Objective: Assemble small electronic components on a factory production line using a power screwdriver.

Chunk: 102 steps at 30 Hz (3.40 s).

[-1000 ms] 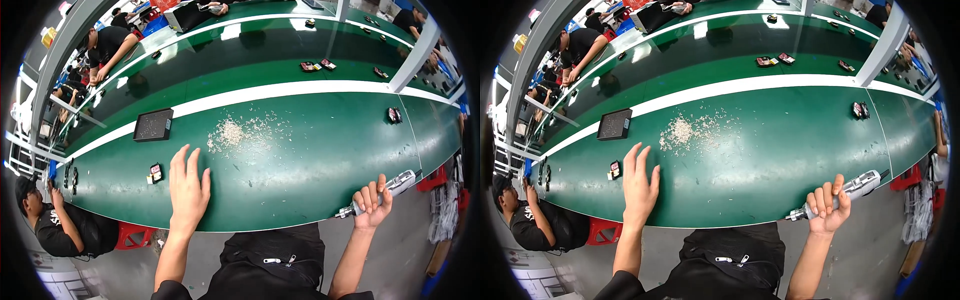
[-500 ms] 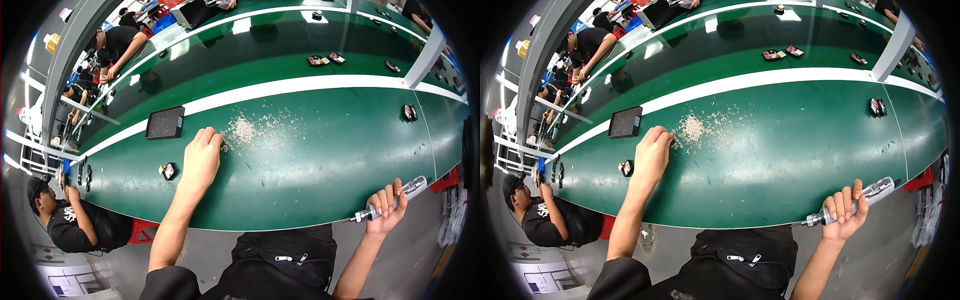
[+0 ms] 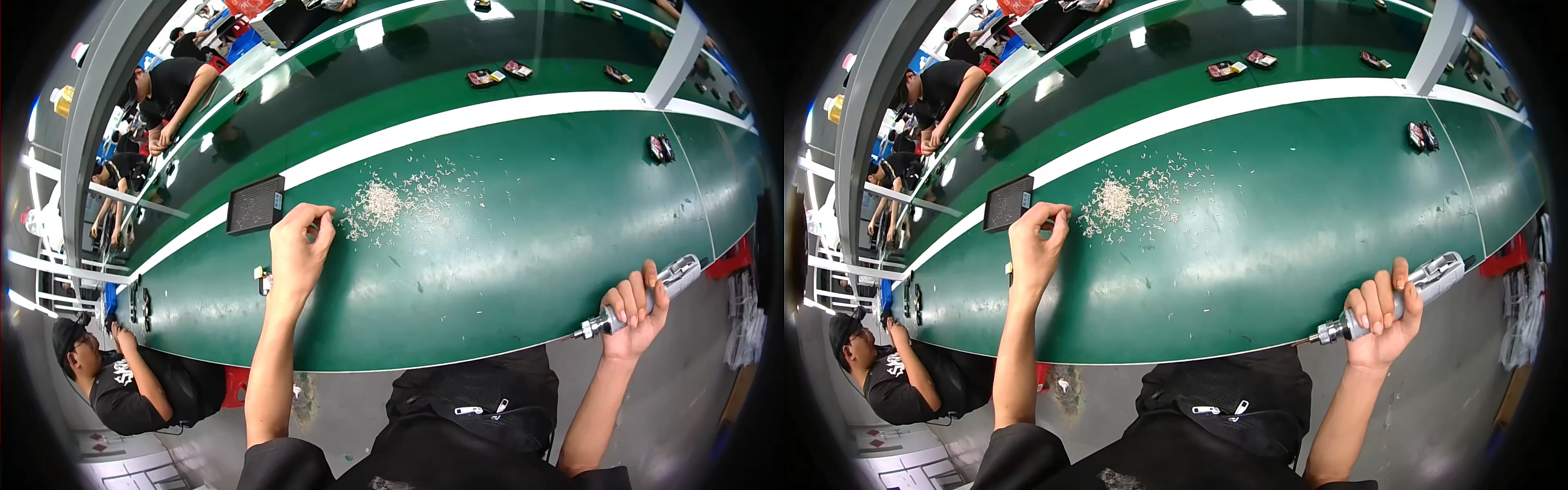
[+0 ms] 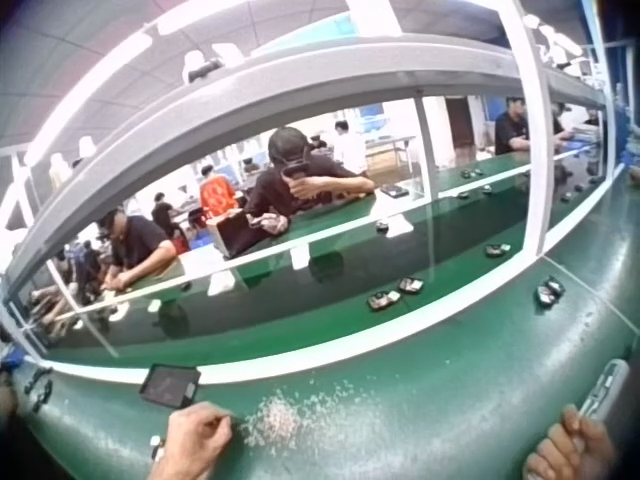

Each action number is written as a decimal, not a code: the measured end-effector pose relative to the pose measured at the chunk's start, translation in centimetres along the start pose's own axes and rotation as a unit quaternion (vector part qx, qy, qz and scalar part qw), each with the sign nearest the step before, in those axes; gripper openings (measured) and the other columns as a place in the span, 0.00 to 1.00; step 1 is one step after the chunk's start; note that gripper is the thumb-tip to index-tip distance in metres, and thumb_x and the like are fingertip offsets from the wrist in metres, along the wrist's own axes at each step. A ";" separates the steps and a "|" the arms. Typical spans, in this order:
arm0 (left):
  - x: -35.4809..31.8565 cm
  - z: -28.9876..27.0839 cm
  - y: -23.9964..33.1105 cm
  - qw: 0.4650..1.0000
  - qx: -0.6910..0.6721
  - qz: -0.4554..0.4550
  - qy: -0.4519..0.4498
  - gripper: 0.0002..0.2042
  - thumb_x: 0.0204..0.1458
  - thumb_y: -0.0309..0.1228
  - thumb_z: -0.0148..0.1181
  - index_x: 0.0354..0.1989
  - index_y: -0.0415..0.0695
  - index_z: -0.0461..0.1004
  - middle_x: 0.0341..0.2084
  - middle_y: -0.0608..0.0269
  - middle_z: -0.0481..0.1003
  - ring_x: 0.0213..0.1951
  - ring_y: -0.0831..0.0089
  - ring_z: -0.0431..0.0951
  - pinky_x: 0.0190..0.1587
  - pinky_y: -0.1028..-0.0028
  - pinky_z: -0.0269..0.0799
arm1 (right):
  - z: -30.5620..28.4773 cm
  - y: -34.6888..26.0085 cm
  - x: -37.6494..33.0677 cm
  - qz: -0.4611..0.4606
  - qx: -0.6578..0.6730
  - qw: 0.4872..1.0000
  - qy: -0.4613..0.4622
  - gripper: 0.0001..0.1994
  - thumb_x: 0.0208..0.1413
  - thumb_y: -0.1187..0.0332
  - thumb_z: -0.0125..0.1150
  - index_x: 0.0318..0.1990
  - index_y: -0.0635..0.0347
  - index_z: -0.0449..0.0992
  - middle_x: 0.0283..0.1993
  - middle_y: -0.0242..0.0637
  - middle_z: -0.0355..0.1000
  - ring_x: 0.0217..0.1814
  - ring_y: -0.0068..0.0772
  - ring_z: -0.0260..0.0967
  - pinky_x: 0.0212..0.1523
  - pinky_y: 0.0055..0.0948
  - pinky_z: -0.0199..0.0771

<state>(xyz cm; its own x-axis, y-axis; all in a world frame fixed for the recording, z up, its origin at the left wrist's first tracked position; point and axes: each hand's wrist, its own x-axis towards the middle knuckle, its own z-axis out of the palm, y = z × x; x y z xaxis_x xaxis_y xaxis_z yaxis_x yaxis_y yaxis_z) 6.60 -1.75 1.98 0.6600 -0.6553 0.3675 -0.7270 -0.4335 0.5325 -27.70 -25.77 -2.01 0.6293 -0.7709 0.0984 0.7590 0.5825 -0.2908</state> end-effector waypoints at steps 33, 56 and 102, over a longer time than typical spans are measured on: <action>-11.2 6.4 15.1 0.640 -0.730 -0.180 -0.160 0.14 0.65 0.35 0.41 0.29 0.40 0.60 0.18 0.58 0.65 0.20 0.74 0.65 0.22 0.77 0.65 | 8.9 5.8 -0.9 -0.034 0.006 0.997 -0.067 0.07 0.62 0.66 0.46 0.36 0.60 0.65 0.15 0.26 0.55 0.15 0.20 0.54 0.23 0.24 0.60; -11.8 7.0 16.2 0.827 -0.536 -0.140 -0.090 0.11 0.61 0.29 0.48 0.27 0.36 0.63 0.19 0.56 0.69 0.19 0.77 0.66 0.22 0.78 0.65 | 8.1 6.7 -1.4 -0.081 -0.053 0.995 0.006 0.07 0.62 0.65 0.44 0.35 0.56 0.63 0.14 0.26 0.54 0.13 0.19 0.52 0.21 0.25 0.61; -5.2 -1.9 20.5 0.717 -0.685 0.127 0.009 0.17 0.63 0.44 0.39 0.39 0.40 0.64 0.27 0.49 0.71 0.30 0.57 0.71 0.32 0.62 0.74 | 5.1 4.3 -1.7 -0.088 0.042 0.989 0.116 0.06 0.61 0.66 0.47 0.34 0.57 0.67 0.14 0.25 0.53 0.14 0.18 0.49 0.21 0.23 0.56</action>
<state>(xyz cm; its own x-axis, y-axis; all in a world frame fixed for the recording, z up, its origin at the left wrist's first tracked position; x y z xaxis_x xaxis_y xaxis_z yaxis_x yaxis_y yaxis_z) -11.35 -6.06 12.41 0.5504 -0.5927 0.5880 0.0368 0.7208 0.6922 -24.65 -20.58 1.44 0.4389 -0.8948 -0.0823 0.8705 0.4461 -0.2078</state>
